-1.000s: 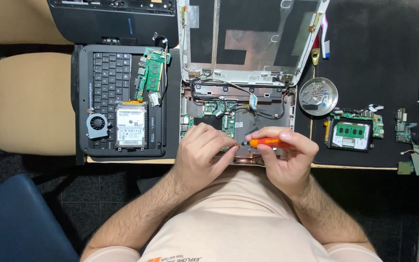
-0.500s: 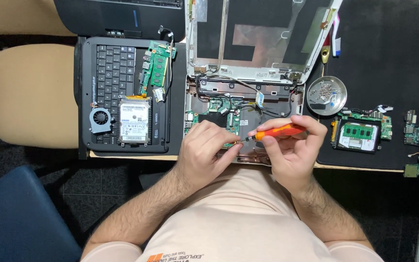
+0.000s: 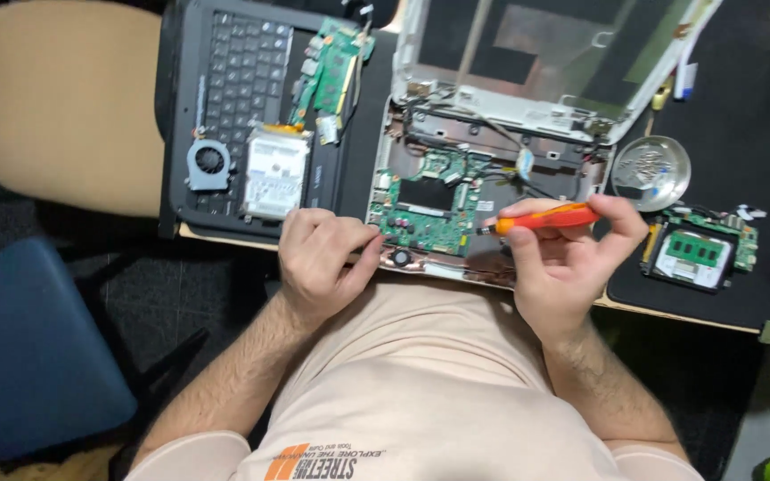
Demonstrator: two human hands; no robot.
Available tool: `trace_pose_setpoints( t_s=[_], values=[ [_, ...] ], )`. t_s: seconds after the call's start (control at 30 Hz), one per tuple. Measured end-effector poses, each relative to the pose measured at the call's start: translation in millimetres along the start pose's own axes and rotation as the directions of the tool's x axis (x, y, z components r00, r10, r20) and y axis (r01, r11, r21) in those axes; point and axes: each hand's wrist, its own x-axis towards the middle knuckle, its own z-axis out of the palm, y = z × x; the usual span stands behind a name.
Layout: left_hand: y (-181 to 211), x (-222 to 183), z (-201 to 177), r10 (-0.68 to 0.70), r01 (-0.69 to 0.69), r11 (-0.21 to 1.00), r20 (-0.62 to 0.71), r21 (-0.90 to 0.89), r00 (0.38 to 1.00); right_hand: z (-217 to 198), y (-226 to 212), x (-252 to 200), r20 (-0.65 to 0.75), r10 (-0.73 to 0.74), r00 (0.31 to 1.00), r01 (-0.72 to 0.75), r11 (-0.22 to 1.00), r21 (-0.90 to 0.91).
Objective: A person is seen repairing a laptop at a workbench, cleaning internal components with brushes and installing the motherboard into the chassis using a screwdriver.
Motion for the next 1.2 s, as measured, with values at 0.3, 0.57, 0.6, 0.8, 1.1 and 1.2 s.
trace_pose_setpoints(
  t_s=[0.3, 0.57, 0.6, 0.8, 1.1, 1.2],
  values=[
    [-6, -24, -8, 0.122, -0.124, 0.990, 0.034, 0.068, 0.992, 69, 12, 0, 0.311, -0.212, 0.926, 0.262, 0.957, -0.128],
    [-21, -39, -1, 0.140, -0.144, 0.984, 0.041, 0.106, 0.989, 91, 6, 12, 0.439, -0.355, 0.825, 0.494, 0.831, -0.257],
    [-21, -41, 0, 0.147, -0.151, 0.982, 0.041, 0.117, 0.988, 91, 7, 12, 0.451, -0.373, 0.811, 0.521, 0.812, -0.264],
    [-22, -44, 2, 0.134, -0.139, 0.980, 0.041, 0.139, 0.990, 90, 4, 12, 0.476, -0.366, 0.800, 0.533, 0.797, -0.283],
    [-22, -43, 2, 0.120, -0.125, 0.983, 0.046, 0.132, 0.992, 90, 5, 10, 0.475, -0.362, 0.802, 0.531, 0.796, -0.290],
    [-22, -45, 2, 0.112, -0.118, 0.985, 0.056, 0.129, 0.992, 92, 3, 11, 0.470, -0.366, 0.803, 0.532, 0.796, -0.289]
  ],
)
